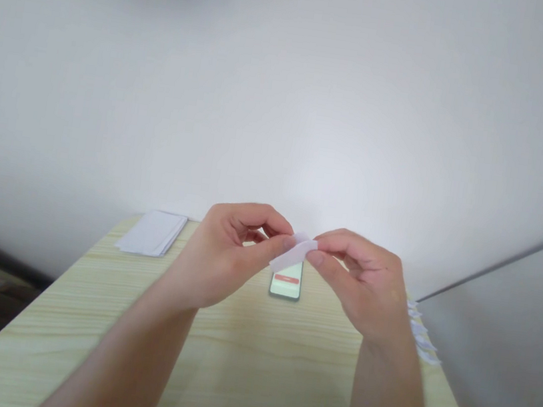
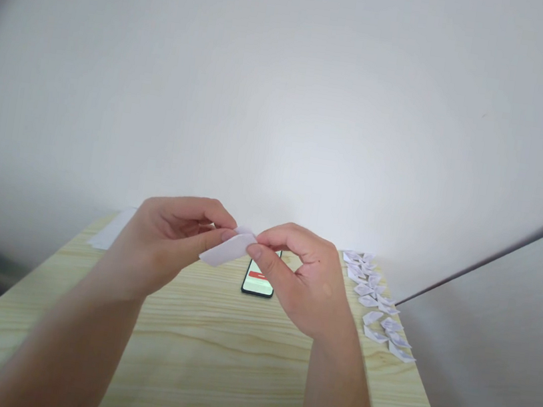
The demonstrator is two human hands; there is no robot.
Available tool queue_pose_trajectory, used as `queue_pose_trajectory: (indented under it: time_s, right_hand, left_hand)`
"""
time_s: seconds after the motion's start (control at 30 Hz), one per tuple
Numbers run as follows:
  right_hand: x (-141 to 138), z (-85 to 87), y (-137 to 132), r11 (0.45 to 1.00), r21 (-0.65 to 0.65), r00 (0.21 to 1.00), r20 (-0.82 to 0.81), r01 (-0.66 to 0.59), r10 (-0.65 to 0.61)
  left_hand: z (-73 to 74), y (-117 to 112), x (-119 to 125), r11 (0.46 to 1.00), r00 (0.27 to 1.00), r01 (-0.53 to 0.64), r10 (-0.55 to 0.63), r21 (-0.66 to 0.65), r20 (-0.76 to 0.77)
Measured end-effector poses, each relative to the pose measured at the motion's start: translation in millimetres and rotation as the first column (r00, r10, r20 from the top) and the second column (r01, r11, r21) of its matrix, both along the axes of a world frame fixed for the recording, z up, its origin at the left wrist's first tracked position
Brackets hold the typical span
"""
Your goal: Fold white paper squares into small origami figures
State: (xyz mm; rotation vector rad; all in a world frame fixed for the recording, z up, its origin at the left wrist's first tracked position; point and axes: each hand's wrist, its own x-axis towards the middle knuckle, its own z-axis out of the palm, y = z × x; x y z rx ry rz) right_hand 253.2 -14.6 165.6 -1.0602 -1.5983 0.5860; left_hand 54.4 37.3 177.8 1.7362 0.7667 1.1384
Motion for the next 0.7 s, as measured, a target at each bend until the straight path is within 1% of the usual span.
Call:
queue_pose_trajectory:
  time_s: [0.13, 0.2, 0.33, 0.53, 0.7]
  right_hand:
    - [-2.2, -2.7, 1.0, 1.0, 0.0, 0.992, -0.128, -0.01, 0.01]
    - [-2.8, -2.9, 0.8, 1.0, 0.004, 0.988, -0.157, 0.002, -0.001]
    - [-3.5, -2.1, 0.0, 0.999, 0.016, 0.986, -0.163, 0.04, -0.037]
    - [-4.1, 0.5, -1.6, 0.998, -0.002, 0.986, -0.157, 0.061, -0.061]
    - [-3.7, 4.9, -4.7, 0.998, -0.058, 0.989, -0.141, 0.036, -0.044]
  left_hand:
    - [-0.2, -2.5, 1.3, 1.0, 1.0, 0.007, -0.007, 0.015, -0.008]
    - [-0.9, -2.7, 1.4, 1.0, 1.0, 0.025, -0.025, 0.004, -0.005]
    - [-0.9, -2.8, 1.1, 0.998, 0.999, 0.054, -0.054, -0.018, 0.001]
    - [-1.0, -1.9, -2.6, 0.993, 0.993, 0.118, -0.119, -0.028, -0.025]
    - [-1.8, -1.3, -4.8, 0.991, 0.991, 0.132, -0.133, -0.021, -0.027]
